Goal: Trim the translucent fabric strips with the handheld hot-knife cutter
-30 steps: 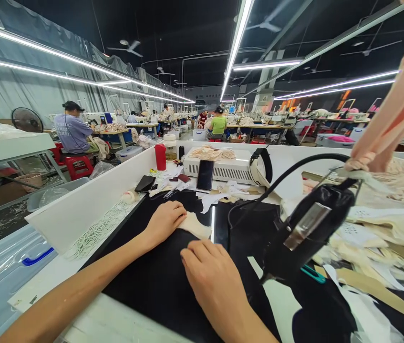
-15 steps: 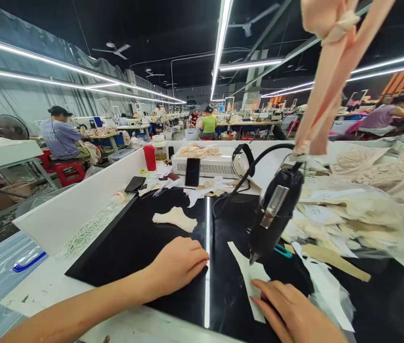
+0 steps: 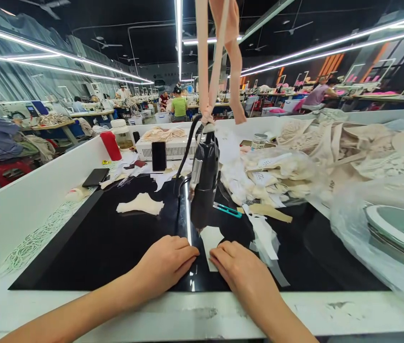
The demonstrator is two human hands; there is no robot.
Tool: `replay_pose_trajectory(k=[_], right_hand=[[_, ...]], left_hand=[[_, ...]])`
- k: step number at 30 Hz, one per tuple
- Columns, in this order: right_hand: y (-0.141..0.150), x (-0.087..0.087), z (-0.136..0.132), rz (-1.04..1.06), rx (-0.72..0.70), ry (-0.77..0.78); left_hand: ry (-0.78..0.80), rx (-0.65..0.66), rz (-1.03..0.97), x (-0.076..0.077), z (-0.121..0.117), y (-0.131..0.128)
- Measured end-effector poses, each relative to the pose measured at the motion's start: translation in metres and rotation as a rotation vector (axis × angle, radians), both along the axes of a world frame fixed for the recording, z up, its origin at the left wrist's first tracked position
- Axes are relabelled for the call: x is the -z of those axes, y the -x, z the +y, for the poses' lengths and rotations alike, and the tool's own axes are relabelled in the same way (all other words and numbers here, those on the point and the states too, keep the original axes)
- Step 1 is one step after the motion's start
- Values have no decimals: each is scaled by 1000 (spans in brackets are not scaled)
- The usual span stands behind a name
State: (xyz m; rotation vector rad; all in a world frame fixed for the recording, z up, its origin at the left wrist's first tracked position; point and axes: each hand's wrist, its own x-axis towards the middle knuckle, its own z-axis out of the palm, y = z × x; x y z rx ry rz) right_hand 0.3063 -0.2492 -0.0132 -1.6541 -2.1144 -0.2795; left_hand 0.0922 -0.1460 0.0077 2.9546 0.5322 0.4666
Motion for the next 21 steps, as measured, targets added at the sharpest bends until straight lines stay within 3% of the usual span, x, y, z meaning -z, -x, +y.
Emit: replay_pose_trajectory(k=[5,12,21], right_hand=[[4,1,4,-12,-5,-7],[-2,-11,5,14,-40,37],[3,-10,4,18,-47,56]], left_hand=[[-9,2,15,1,-4,-3],[-40,12,24,2,-5,-2],[-44,0,-2,3,-8,-3]])
